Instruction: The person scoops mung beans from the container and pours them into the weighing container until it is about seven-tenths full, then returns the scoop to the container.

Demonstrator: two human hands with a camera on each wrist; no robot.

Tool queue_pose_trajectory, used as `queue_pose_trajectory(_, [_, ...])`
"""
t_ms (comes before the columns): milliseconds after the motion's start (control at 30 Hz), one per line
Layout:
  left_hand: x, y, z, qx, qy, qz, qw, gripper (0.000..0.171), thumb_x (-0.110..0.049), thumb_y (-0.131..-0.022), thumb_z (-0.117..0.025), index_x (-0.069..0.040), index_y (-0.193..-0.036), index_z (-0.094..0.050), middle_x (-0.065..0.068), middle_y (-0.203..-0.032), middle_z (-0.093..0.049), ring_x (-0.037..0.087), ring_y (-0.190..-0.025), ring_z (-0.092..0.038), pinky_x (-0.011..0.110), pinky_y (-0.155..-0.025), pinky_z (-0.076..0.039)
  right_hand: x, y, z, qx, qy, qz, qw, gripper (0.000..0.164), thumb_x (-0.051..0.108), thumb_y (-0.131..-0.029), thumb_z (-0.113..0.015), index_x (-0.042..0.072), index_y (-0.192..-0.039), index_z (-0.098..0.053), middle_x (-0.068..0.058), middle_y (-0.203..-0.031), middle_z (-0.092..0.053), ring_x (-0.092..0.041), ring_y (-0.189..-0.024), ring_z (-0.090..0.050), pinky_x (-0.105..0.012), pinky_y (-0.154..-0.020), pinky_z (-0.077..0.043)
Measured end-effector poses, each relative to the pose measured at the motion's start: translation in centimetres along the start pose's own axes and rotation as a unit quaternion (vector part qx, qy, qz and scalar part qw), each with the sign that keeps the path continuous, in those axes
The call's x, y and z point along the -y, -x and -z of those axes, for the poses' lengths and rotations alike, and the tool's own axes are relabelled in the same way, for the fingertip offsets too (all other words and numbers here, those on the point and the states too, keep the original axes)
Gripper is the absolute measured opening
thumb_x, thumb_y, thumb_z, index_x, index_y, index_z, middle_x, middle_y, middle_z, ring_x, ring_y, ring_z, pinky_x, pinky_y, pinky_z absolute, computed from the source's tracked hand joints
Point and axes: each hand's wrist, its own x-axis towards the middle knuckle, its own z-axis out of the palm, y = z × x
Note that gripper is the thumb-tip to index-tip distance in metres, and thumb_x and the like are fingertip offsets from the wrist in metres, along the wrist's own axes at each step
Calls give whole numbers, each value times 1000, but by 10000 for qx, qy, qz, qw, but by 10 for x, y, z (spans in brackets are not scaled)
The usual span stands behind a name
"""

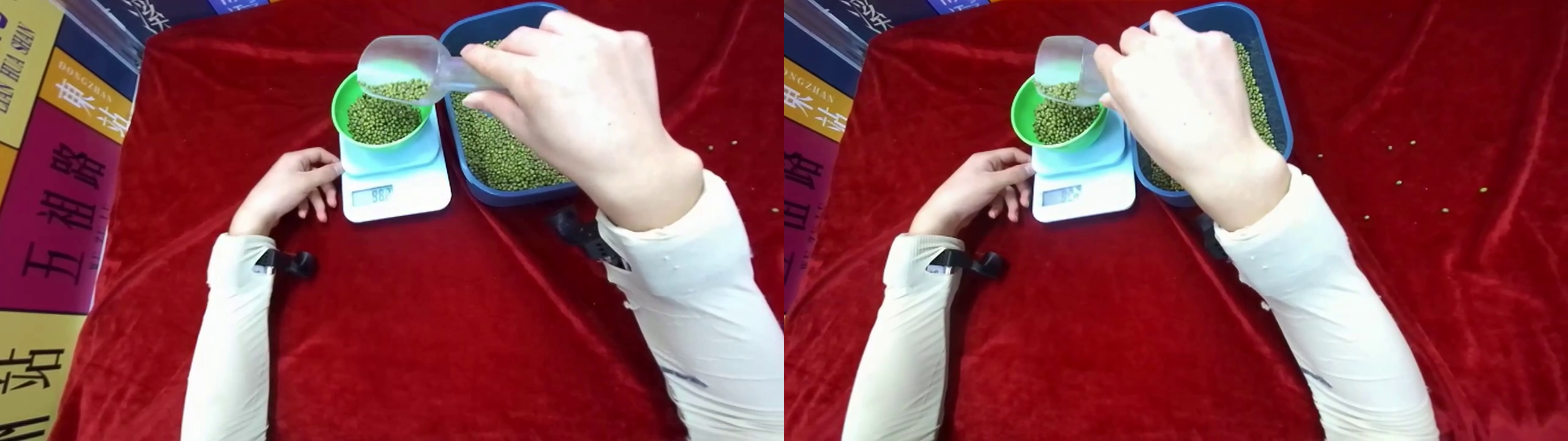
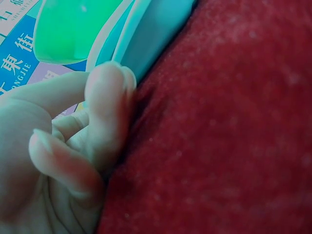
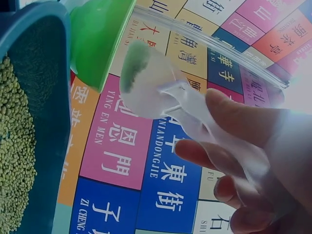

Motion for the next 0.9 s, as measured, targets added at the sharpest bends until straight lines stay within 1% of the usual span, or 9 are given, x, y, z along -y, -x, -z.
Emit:
queue_pose_trajectory(100, [0, 0, 0, -9, 6, -6, 10000, 35, -41, -89, -58, -10, -104, -57, 18, -71, -62, 25, -47, -62, 24, -31, -36, 0, 0, -1, -69, 85, -5, 9999, 27, 35, -91, -54, 29, -116, -62, 6, -96, -70, -22, -70, -55, -40, -36, -34])
queue_pose_trajectory(200, [-1, 1, 0, -7, 28, 25, 10000, 33, -39, -89, -58, -10, -104, -57, 16, -70, -62, 24, -47, -62, 24, -32, -36, -1, 0, -3, -241, 184, -11, 9995, 28, 28, -88, -49, 27, -111, -65, 5, -94, -70, -22, -69, -54, -40, -36, -33])
queue_pose_trajectory(267, [-5, 3, -1, -4, 49, 47, 10000, 31, -36, -90, -57, -9, -104, -57, 14, -69, -62, 23, -46, -61, 23, -32, -36, -2, 0, -6, -369, 219, 5, 9991, 30, 25, -86, -46, 27, -108, -67, 5, -93, -70, -21, -68, -54, -40, -36, -33])
queue_pose_trajectory(400, [-16, 10, -3, 12, 82, 79, 9999, 27, -31, -92, -56, -7, -104, -56, 13, -67, -62, 20, -45, -61, 22, -32, -36, -4, 1, -10, -538, 116, 77, 9985, 30, 23, -83, -49, 26, -106, -68, 6, -93, -70, -22, -69, -54, -40, -37, -34])
queue_pose_trajectory(500, [-20, 13, -4, 5, 49, 102, 9999, 27, -31, -92, -56, -7, -105, -56, 13, -67, -62, 20, -45, -61, 22, -32, -37, -5, 1, -12, -557, 26, 154, 9983, 31, 20, -83, -49, 25, -107, -68, 5, -94, -70, -22, -70, -53, -40, -39, -35])
queue_pose_trajectory(733, [-1, 1, 1, -9, -39, 23, 10000, 37, -43, -88, -59, -10, -105, -57, 17, -72, -63, 24, -48, -63, 25, -31, -37, -4, 1, -15, -526, -34, 189, 9984, 36, 14, -83, -43, 24, -107, -67, 4, -95, -68, -24, -72, -53, -41, -42, -37])
queue_pose_trajectory(900, [0, 0, 1, -36, -44, 40, 10000, 38, -44, -87, -59, -11, -105, -57, 18, -73, -63, 24, -48, -62, 25, -31, -37, -4, 1, -15, -402, -120, 154, 9990, 33, 15, -85, -48, 25, -112, -66, 5, -100, -67, -24, -76, -54, -42, -45, -41])
